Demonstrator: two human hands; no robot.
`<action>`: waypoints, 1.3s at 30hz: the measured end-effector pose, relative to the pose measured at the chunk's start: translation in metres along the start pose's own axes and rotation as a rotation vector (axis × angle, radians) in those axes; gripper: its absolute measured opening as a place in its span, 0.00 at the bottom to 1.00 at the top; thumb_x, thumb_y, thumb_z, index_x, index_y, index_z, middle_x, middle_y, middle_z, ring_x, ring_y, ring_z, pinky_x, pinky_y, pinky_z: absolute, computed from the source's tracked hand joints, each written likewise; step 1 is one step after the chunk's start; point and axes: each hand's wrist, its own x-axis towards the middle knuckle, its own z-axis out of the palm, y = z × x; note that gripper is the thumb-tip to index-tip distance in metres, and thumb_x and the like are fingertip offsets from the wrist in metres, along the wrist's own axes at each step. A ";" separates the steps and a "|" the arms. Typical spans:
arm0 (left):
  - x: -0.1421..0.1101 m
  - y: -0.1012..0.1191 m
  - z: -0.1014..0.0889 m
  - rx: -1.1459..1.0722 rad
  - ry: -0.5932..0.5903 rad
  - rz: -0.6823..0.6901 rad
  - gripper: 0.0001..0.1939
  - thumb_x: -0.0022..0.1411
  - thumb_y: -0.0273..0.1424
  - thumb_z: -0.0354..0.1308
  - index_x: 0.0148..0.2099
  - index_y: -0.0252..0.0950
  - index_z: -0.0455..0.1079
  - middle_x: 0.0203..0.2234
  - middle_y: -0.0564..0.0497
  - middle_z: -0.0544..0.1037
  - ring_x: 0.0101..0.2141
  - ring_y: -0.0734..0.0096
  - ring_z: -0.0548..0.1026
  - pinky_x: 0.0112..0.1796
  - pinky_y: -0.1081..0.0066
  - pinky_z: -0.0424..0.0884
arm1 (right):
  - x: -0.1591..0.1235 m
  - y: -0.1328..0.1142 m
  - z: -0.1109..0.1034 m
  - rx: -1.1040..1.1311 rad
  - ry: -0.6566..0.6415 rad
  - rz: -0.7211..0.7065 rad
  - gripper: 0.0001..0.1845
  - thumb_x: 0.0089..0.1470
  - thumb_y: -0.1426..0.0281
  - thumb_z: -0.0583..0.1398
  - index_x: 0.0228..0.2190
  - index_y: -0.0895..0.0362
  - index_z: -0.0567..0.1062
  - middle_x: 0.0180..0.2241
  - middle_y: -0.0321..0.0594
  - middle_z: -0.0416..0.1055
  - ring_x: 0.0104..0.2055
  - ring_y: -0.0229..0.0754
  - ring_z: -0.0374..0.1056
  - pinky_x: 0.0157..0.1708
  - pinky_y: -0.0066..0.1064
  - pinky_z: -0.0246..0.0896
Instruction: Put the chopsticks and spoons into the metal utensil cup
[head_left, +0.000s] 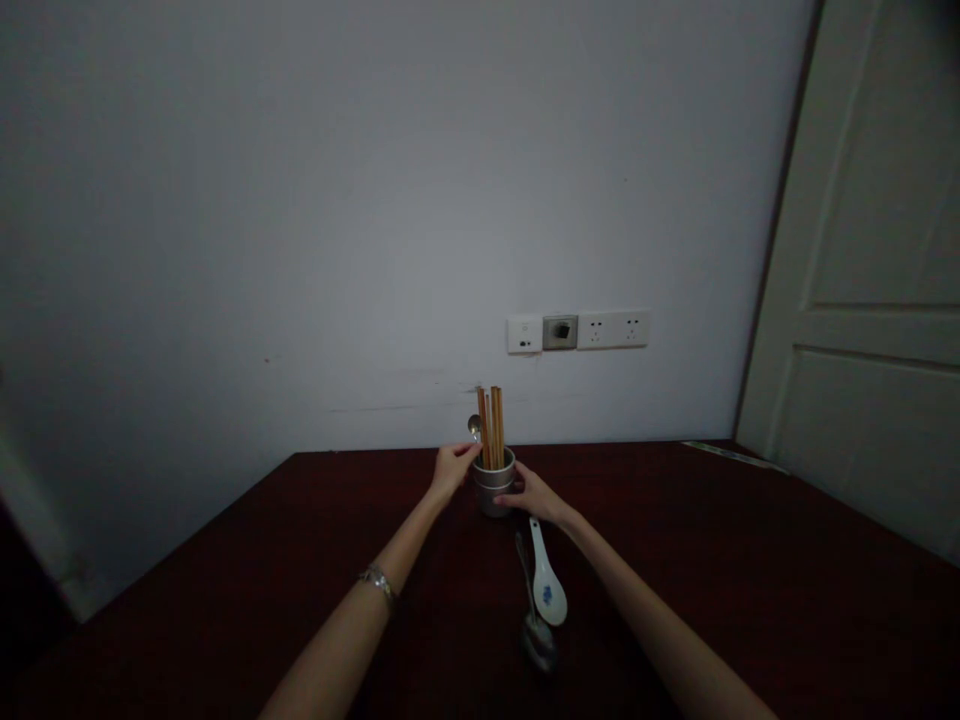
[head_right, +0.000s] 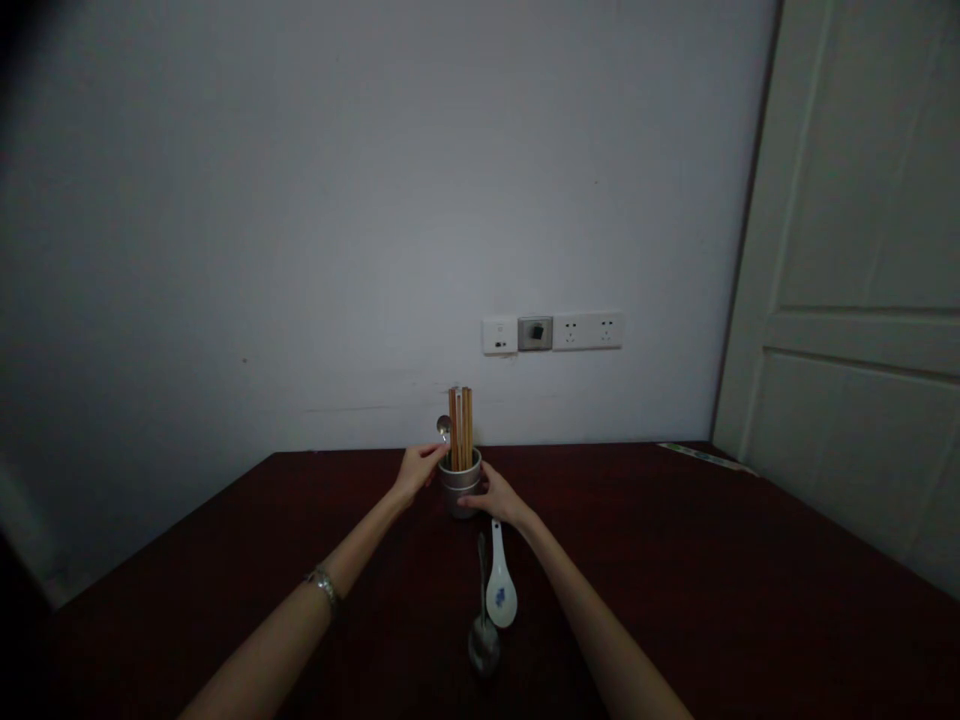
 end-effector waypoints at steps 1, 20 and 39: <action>0.000 0.000 0.000 -0.006 -0.006 0.005 0.21 0.50 0.42 0.56 0.38 0.29 0.73 0.07 0.59 0.60 0.10 0.84 0.55 0.13 0.80 0.48 | 0.000 0.001 0.000 0.006 -0.001 0.001 0.41 0.29 0.69 0.68 0.48 0.56 0.61 0.47 0.45 0.66 0.48 0.49 0.63 0.48 0.45 0.57; -0.019 -0.033 -0.047 -0.073 0.087 -0.073 0.30 0.46 0.52 0.51 0.36 0.28 0.70 0.20 0.51 0.70 0.12 0.84 0.57 0.11 0.79 0.49 | -0.008 0.006 -0.039 -0.127 0.131 0.201 0.54 0.25 0.67 0.70 0.54 0.57 0.54 0.48 0.52 0.62 0.49 0.51 0.61 0.47 0.45 0.57; -0.029 -0.081 -0.064 -0.021 0.089 -0.044 0.32 0.43 0.56 0.50 0.27 0.28 0.70 0.13 0.55 0.64 0.11 0.82 0.55 0.14 0.77 0.48 | -0.106 -0.001 -0.076 -0.984 0.319 0.137 0.24 0.49 0.67 0.53 0.47 0.64 0.67 0.48 0.49 0.66 0.50 0.44 0.61 0.52 0.34 0.52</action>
